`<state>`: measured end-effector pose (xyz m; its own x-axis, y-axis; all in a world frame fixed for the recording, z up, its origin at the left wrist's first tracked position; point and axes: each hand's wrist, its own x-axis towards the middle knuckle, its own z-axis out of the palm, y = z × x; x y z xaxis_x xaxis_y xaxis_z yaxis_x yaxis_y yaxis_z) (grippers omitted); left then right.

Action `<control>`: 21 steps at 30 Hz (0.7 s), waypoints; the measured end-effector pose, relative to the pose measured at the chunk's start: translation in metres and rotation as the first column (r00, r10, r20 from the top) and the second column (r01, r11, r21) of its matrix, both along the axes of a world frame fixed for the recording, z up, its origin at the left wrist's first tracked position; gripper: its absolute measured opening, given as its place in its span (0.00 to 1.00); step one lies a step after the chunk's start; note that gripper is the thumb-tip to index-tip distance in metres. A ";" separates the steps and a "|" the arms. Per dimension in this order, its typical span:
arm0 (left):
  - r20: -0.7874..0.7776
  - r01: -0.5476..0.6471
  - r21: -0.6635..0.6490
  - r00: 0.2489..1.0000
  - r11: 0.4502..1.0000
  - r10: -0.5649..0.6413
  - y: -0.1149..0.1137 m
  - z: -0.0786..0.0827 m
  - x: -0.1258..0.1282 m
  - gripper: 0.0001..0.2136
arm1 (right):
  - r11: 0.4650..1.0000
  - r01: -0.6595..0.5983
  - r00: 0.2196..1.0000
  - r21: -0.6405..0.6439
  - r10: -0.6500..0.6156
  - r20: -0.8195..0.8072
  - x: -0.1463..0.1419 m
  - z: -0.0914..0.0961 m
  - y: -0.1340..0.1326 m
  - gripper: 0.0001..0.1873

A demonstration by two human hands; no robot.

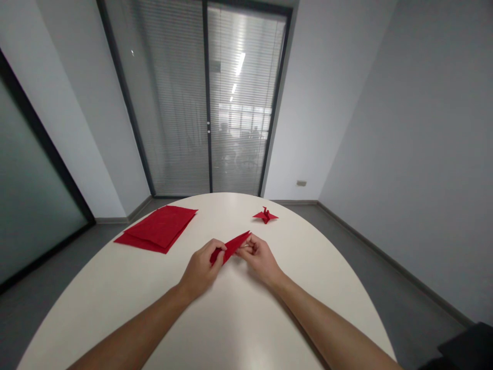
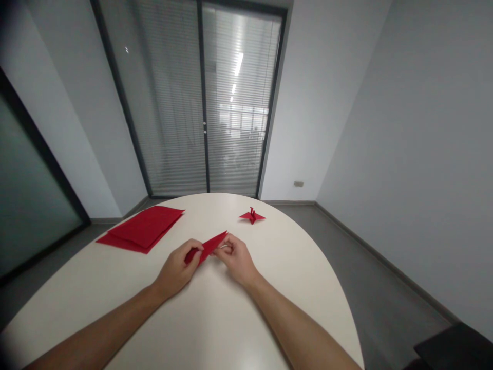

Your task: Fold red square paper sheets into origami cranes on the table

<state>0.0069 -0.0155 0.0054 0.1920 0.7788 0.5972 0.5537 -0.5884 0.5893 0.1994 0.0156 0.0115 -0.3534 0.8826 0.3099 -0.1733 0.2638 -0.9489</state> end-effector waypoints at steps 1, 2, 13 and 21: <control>0.011 -0.007 0.004 1.000 1.000 0.007 0.001 -0.001 0.000 0.06 | 1.000 0.009 1.000 -0.010 -0.009 0.015 0.000 -0.001 0.000 0.13; 0.020 -0.015 0.007 1.000 1.000 0.015 0.001 -0.002 0.000 0.06 | 1.000 0.018 0.999 -0.022 -0.018 0.032 0.001 -0.002 0.001 0.13; -0.047 -0.025 0.109 0.998 0.994 0.030 -0.001 0.001 0.000 0.05 | 0.995 0.066 0.990 0.072 -0.074 0.116 0.000 0.001 -0.003 0.16; -0.029 -0.006 0.080 1.000 0.997 0.008 -0.001 0.001 0.001 0.06 | 0.978 0.124 0.980 0.169 -0.147 0.136 0.004 0.002 0.000 0.13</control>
<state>0.0075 -0.0164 0.0060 0.2053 0.7305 0.6513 0.5741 -0.6289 0.5243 0.2037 0.0159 0.0136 -0.2860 0.8689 0.4039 0.0126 0.4249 -0.9051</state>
